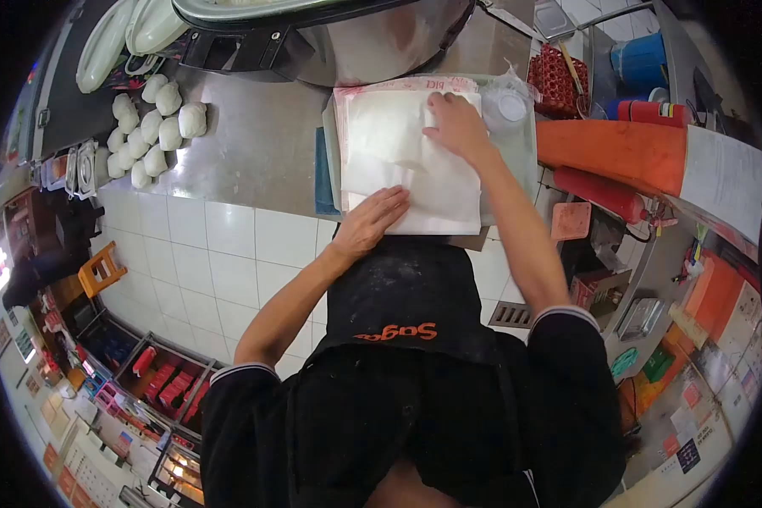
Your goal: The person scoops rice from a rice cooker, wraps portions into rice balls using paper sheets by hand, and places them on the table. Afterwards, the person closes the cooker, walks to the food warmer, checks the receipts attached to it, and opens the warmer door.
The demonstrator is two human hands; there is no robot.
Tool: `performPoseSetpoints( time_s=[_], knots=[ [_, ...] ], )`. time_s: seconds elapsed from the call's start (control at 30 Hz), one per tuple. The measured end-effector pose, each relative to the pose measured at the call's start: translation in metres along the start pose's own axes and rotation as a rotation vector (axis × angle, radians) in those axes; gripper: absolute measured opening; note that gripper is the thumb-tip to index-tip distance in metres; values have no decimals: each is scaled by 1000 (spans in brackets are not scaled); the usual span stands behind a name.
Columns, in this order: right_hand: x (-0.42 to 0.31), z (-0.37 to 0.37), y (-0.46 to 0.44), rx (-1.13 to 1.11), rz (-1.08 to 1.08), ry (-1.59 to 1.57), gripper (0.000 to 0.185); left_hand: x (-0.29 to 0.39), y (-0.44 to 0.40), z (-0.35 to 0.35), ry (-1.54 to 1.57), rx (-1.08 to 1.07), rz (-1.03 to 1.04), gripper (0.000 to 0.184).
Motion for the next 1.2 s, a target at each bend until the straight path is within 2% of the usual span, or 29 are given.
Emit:
performPoseSetpoints(
  time_s=[0.03, 0.07, 0.13, 0.23, 0.3, 0.37, 0.4, 0.43, 0.47, 0.5, 0.57, 0.63, 0.77, 0.8, 0.87, 0.97, 1.0, 1.03, 1.1, 1.13, 1.17, 1.2],
  knots=[
    [4, 14, -6, -178, 34, -5, 33, 2, 1, 0, 6, -5, -5, 38],
    [9, 16, -12, -190, 33, -4, 33, 3, 0, 0, -21, -15, 1, 41],
    [2, 30, -17, -452, -45, -31, 34, 3, -4, 0, -51, -14, -9, 45],
    [-49, 15, 9, -579, -262, -14, 32, 1, -9, -1, -124, -22, 13, 46],
    [-61, 19, 38, -600, -20, -44, 17, -2, -15, 2, -171, -37, 40, 46],
    [-95, 11, 72, -685, -53, 171, 18, -6, -11, 7, -212, 21, 86, 39],
    [-93, 21, 91, -682, -54, 174, 18, -15, -4, 19, -144, -81, 40, 34],
    [-98, 29, 106, -426, -228, 166, 26, -22, 3, 31, -74, -185, -4, 30],
    [-106, 26, 119, -164, -395, 157, 34, -24, 7, 32, -76, -186, 3, 30],
    [-107, 28, 125, -157, -392, 156, 34, -28, 10, 34, -38, -225, -42, 31],
    [-104, 29, 134, -102, -327, 142, 45, -30, 18, 33, 2, -278, -77, 32],
    [-98, 37, 140, -48, -309, 111, 46, -10, 9, -10, 51, 70, 163, 36],
    [-88, 32, 153, 66, -241, 21, 51, 11, -16, -44, 41, 146, 234, 34],
    [-85, 29, 155, 73, -225, 17, 51, -1, -29, -40, -49, 67, 193, 36],
    [-59, 17, 158, 8, -34, 66, 57, -19, -39, -37, -183, -65, 165, 42],
    [-28, -23, 163, 82, 25, 75, 58, -37, -29, -39, -229, -61, 257, 39],
    [-24, -35, 160, 102, -27, -65, 65, -35, -32, -47, -146, -86, 252, 36],
    [-16, -41, 156, 103, -16, -67, 65, -35, -31, -47, -139, -93, 258, 36],
    [9, -49, 147, 124, 69, -588, 70, -47, -33, -52, -79, -34, 154, 35],
    [22, -50, 140, 132, 71, -588, 70, -53, -35, -54, -36, 3, 104, 35],
    [30, -39, 132, 1, 62, -666, 73, -55, -37, -53, -35, -1, 111, 35],
    [29, -31, 127, -133, 51, -743, 76, -61, -40, -56, -30, 11, 34, 34]
  ],
)
Point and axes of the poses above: each hand's wrist, its own y-axis away from the middle knuckle, its own z-axis out of the palm, x = y × z, the point moved 8 cm from there along -y, towards the middle knuckle, and after that the axes turned 6 degrees about -y, right-handed, at the moved point
